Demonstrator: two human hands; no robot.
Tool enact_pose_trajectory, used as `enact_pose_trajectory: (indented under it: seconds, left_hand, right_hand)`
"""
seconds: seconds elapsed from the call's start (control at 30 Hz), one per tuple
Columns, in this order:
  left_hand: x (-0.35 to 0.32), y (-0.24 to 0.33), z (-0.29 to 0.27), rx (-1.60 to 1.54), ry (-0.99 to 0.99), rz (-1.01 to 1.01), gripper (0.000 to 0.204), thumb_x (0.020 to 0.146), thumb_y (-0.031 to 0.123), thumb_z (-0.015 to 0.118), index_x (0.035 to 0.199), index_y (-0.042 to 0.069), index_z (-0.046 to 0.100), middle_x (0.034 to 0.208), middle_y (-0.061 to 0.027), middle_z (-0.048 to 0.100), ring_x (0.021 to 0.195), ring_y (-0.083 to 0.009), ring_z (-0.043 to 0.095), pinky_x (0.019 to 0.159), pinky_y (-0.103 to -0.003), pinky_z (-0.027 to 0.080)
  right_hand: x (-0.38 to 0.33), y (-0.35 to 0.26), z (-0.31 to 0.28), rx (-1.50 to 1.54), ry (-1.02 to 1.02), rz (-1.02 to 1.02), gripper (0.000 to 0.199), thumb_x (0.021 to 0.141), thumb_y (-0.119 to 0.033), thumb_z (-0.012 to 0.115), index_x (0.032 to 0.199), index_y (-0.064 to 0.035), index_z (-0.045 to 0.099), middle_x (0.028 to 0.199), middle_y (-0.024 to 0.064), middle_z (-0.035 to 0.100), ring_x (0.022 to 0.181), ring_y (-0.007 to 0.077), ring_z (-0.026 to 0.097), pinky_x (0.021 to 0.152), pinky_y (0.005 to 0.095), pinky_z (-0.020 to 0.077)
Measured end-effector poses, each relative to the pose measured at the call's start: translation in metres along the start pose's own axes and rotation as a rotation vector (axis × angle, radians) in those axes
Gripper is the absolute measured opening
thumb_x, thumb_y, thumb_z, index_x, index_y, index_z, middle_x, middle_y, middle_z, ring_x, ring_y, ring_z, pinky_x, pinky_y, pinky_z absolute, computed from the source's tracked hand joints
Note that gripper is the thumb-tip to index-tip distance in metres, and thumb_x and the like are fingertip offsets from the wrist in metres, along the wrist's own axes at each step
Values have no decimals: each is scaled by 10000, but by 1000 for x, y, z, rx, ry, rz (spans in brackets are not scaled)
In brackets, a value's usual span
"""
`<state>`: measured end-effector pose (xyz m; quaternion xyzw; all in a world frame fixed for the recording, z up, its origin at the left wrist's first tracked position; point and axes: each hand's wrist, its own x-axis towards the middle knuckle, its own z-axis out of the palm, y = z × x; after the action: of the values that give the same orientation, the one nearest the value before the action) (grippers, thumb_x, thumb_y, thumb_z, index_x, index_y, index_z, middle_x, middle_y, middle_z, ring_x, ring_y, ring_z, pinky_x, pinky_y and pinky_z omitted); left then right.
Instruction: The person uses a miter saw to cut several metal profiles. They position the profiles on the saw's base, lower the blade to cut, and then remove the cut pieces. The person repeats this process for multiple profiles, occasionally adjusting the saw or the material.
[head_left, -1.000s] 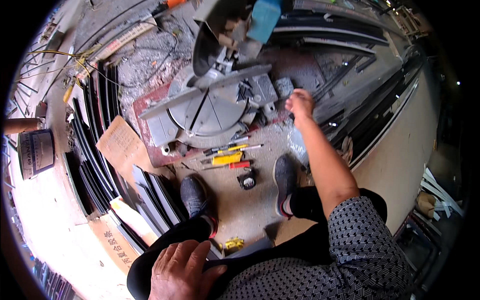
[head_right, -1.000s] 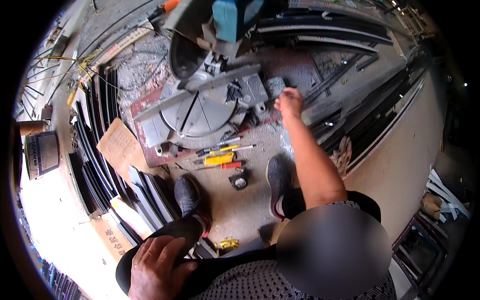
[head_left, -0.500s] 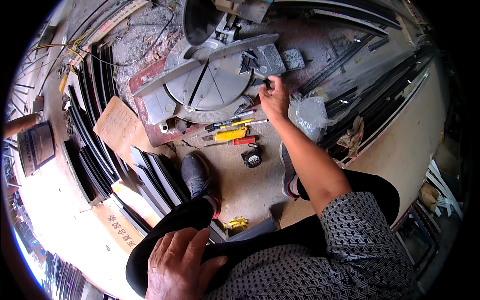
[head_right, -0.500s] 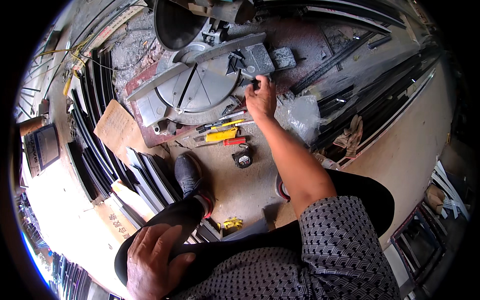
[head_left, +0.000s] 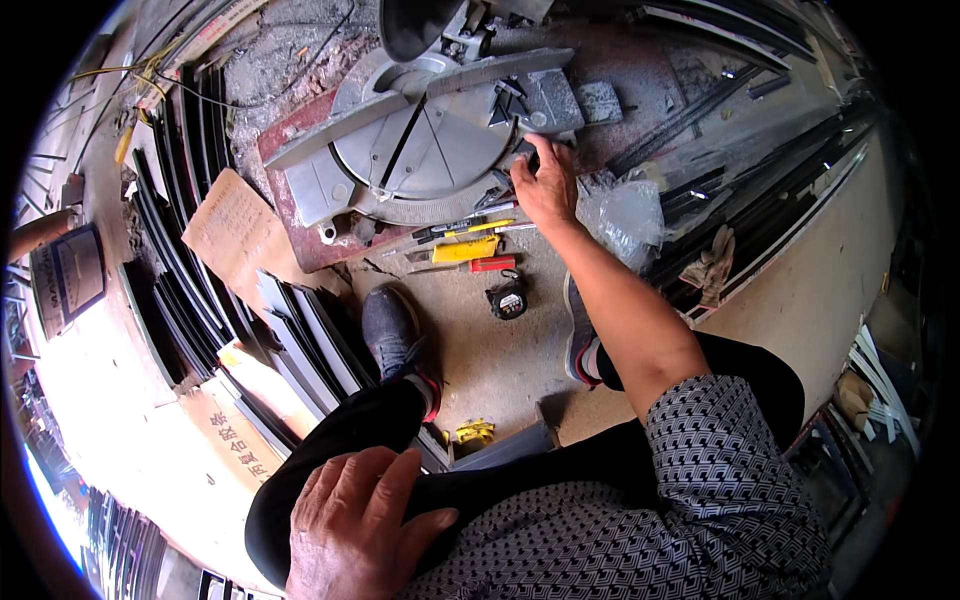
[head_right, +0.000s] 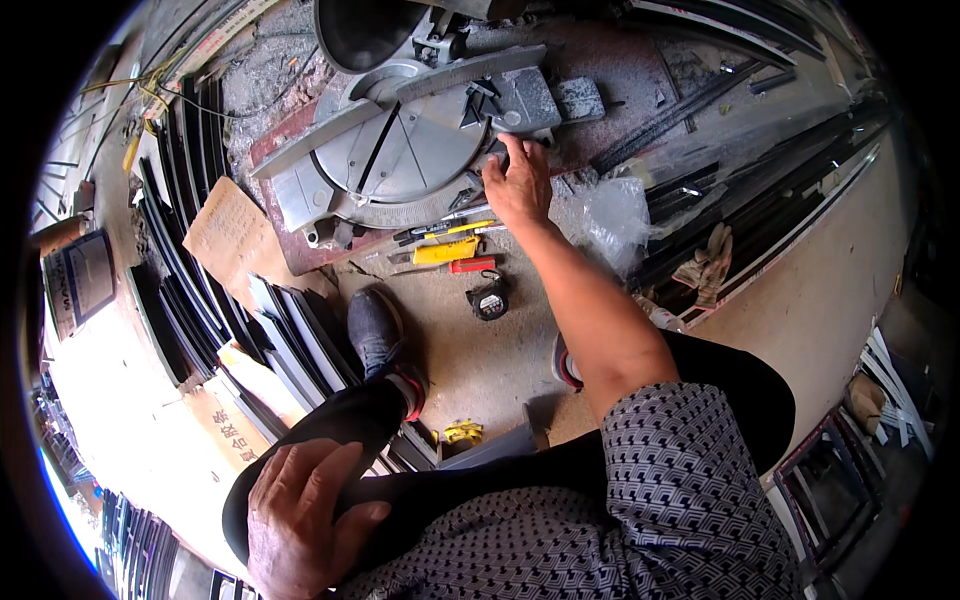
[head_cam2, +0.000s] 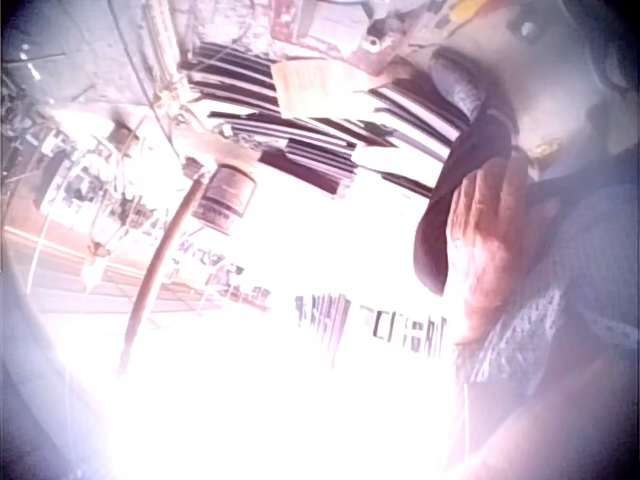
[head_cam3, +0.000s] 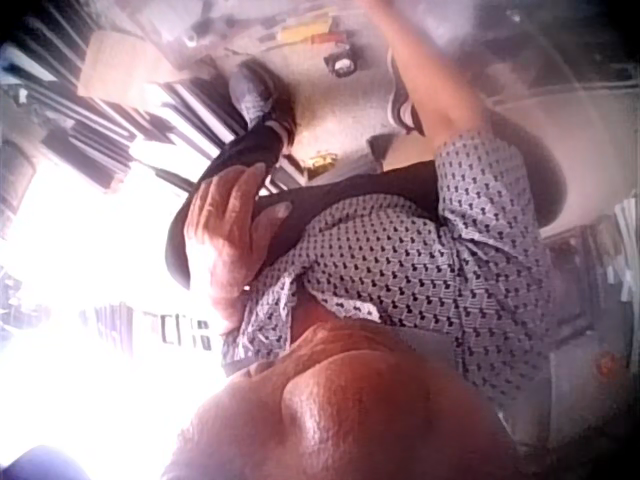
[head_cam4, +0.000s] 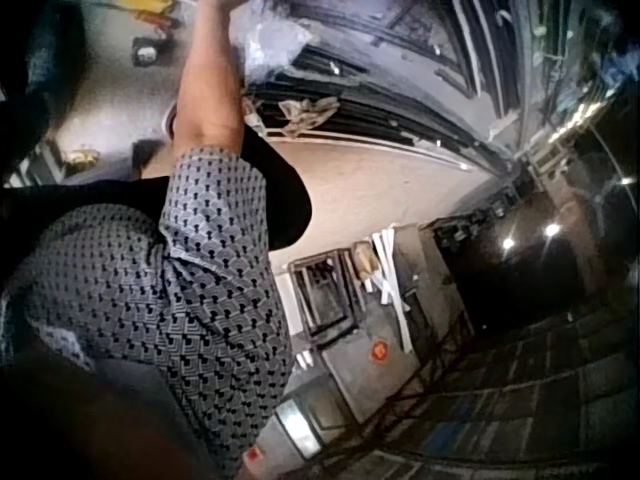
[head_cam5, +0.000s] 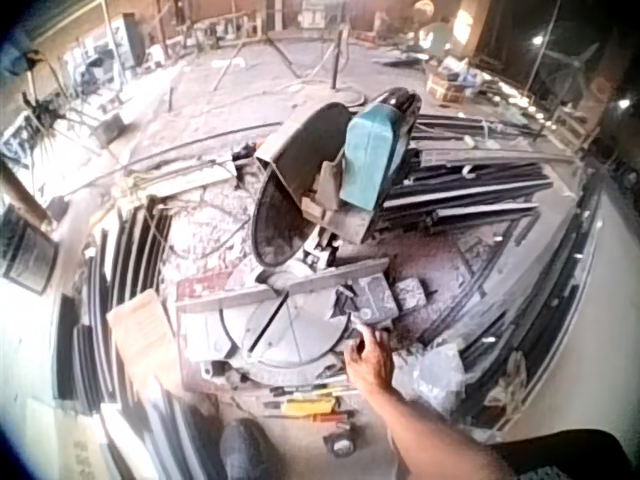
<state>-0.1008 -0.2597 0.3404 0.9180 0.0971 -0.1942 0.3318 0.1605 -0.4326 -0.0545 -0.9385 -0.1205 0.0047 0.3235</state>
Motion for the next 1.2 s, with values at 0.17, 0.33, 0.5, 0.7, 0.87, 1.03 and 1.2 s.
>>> enact_pose_trajectory:
  seconds: [0.17, 0.33, 0.5, 0.7, 0.87, 1.03, 1.2]
  left_hand:
    - [0, 0, -3, -5, -8, -3, 491, 798, 195, 843, 1234, 35, 683, 1123, -166, 684, 993, -370, 678, 864, -459, 559]
    - [0, -1, -2, -2, -3, 4, 501, 791, 190, 846, 1241, 42, 682, 1122, -162, 684, 985, -366, 679, 860, -459, 559]
    - [0, -2, -1, -5, -4, 6, 506, 788, 190, 850, 1242, 45, 681, 1123, -159, 685, 982, -365, 680, 858, -458, 560]
    - [2, -1, -1, -4, 2, -1, 506, 777, 186, 856, 1234, 50, 686, 1121, -158, 693, 987, -365, 686, 860, -458, 562]
    - [0, 0, 0, 12, 8, -8, 495, 775, 183, 858, 1223, 50, 694, 1117, -157, 697, 991, -361, 688, 862, -458, 564]
    - [4, -2, 1, 0, 9, -2, 499, 774, 186, 861, 1224, 48, 695, 1118, -156, 697, 990, -361, 689, 863, -455, 564]
    - [3, -1, -1, -4, 15, 0, 500, 778, 191, 860, 1226, 46, 693, 1113, -157, 695, 985, -362, 689, 861, -454, 563]
  right_hand:
    - [-8, 3, -2, -10, -33, -84, 580, 912, -379, 713, 1406, -123, 548, 1243, 182, 571, 1218, 391, 533, 1049, 497, 463]
    - [-24, -15, -19, -4, -220, -48, 1010, 803, -607, 788, 1582, -122, 366, 1470, 226, 398, 1367, 418, 452, 1095, 504, 460]
    - [-28, -27, -21, -117, -333, -13, 1194, 744, -668, 822, 1632, -111, 251, 1573, 252, 246, 1429, 454, 387, 1113, 507, 457]
    - [-24, -30, -18, -110, -352, 51, 1192, 756, -641, 830, 1630, -83, 243, 1538, 283, 271, 1394, 471, 415, 1125, 505, 443]
    - [-28, -26, -6, -44, -291, 17, 1126, 768, -583, 847, 1600, -61, 298, 1431, 283, 356, 1314, 453, 458, 1090, 492, 457]
    - [-36, -20, -1, -39, -209, -37, 1033, 793, -541, 837, 1548, -31, 352, 1345, 278, 435, 1253, 439, 478, 1050, 501, 466]
    - [-43, -25, 7, 27, -153, -53, 885, 823, -447, 834, 1464, -18, 401, 1244, 281, 494, 1163, 439, 521, 978, 520, 497]
